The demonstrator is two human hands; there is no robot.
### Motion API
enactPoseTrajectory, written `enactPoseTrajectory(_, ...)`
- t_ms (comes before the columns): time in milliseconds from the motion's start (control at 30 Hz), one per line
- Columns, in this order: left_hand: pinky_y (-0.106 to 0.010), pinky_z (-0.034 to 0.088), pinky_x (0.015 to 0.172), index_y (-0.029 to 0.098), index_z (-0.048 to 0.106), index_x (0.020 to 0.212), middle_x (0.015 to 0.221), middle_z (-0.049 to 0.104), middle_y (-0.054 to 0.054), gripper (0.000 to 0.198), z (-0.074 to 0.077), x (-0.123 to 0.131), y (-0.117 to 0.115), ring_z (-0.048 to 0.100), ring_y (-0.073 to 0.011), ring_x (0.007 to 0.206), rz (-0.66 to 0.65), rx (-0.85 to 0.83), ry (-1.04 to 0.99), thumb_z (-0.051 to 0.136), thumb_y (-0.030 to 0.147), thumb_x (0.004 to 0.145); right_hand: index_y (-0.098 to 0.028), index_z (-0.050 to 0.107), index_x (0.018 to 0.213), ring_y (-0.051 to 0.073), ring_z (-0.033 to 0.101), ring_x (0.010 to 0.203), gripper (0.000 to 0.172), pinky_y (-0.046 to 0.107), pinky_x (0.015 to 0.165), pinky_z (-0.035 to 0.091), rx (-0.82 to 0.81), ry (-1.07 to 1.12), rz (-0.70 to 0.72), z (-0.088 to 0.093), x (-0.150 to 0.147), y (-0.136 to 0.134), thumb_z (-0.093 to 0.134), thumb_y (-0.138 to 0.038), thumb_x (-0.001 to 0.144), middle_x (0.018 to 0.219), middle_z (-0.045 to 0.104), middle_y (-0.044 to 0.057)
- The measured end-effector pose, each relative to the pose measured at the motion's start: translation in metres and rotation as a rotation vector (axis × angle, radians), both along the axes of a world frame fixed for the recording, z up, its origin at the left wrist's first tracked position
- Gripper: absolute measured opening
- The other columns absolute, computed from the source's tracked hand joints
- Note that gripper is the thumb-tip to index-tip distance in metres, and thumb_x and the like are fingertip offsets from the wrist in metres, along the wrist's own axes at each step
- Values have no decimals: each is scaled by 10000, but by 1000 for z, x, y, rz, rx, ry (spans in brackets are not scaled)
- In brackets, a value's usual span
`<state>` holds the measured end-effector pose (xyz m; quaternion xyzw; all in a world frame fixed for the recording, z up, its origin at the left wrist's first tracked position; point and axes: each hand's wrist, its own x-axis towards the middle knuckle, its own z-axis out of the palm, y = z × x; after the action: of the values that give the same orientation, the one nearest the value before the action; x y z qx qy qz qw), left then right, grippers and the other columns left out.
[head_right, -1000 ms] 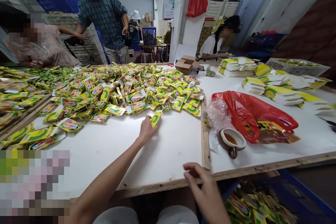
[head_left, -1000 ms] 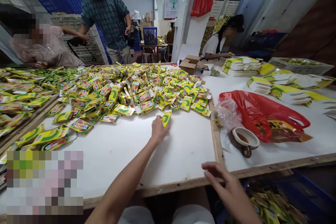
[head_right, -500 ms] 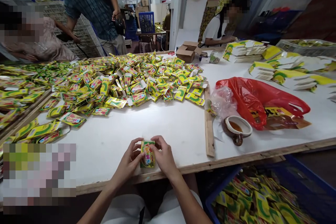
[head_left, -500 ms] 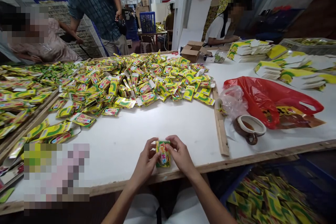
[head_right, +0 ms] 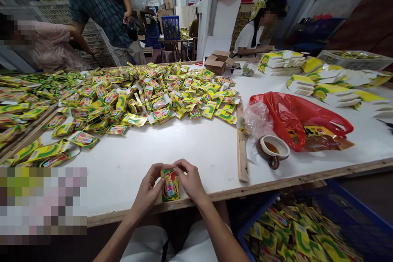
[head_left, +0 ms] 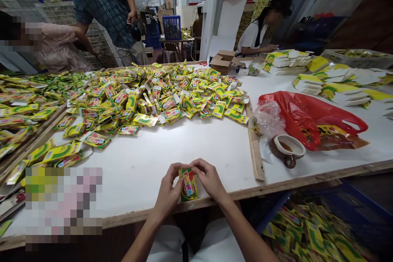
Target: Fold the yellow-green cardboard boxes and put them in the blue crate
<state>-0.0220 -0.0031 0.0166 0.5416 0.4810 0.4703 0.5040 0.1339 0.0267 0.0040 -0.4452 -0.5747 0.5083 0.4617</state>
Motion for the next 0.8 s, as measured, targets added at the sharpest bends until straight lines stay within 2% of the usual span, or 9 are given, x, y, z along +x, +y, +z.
enactPoseTrajectory(67, -322, 470, 879, 183, 602, 944, 1039, 659, -84, 157, 3, 1, 0, 609, -208, 987, 33, 8, 58, 553, 267, 820, -191, 673, 881, 196, 643, 863, 158, 313, 784, 503, 27, -47, 32, 5, 0, -3, 591, -316, 828, 907, 705, 47)
enactPoseTrajectory(133, -312, 482, 840, 174, 635, 880, 965, 682, -79, 168, 5, 3, 0, 625, -210, 932, 87, 3, 76, 562, 312, 819, -186, 683, 876, 200, 645, 853, 179, 314, 773, 507, 40, -67, 26, 8, -1, -6, 586, -331, 834, 910, 709, 56)
enactPoseTrajectory(467, -232, 473, 654, 160, 634, 819, 748, 649, -23, 166, 4, 6, 8, 593, -151, 717, 200, -81, -16, 605, 321, 791, -182, 614, 762, 137, 574, 624, 149, 248, 607, 463, 33, -174, -64, 20, -10, 0, 572, -310, 827, 699, 636, 1)
enactPoseTrajectory(700, -283, 505, 761, 170, 681, 877, 877, 705, -66, 210, -4, 3, -4, 642, -201, 840, 179, -69, -14, 616, 351, 793, -191, 622, 823, 176, 621, 745, 167, 274, 698, 500, 17, -76, -25, 12, -11, -14, 560, -344, 849, 791, 664, 27)
enactPoseTrajectory(800, -298, 507, 799, 178, 698, 874, 916, 709, -78, 210, -2, 3, -7, 647, -213, 879, 137, -43, 12, 596, 350, 811, -198, 628, 825, 194, 632, 777, 169, 281, 715, 505, 21, -60, -25, 12, -12, -16, 547, -344, 856, 806, 676, 36)
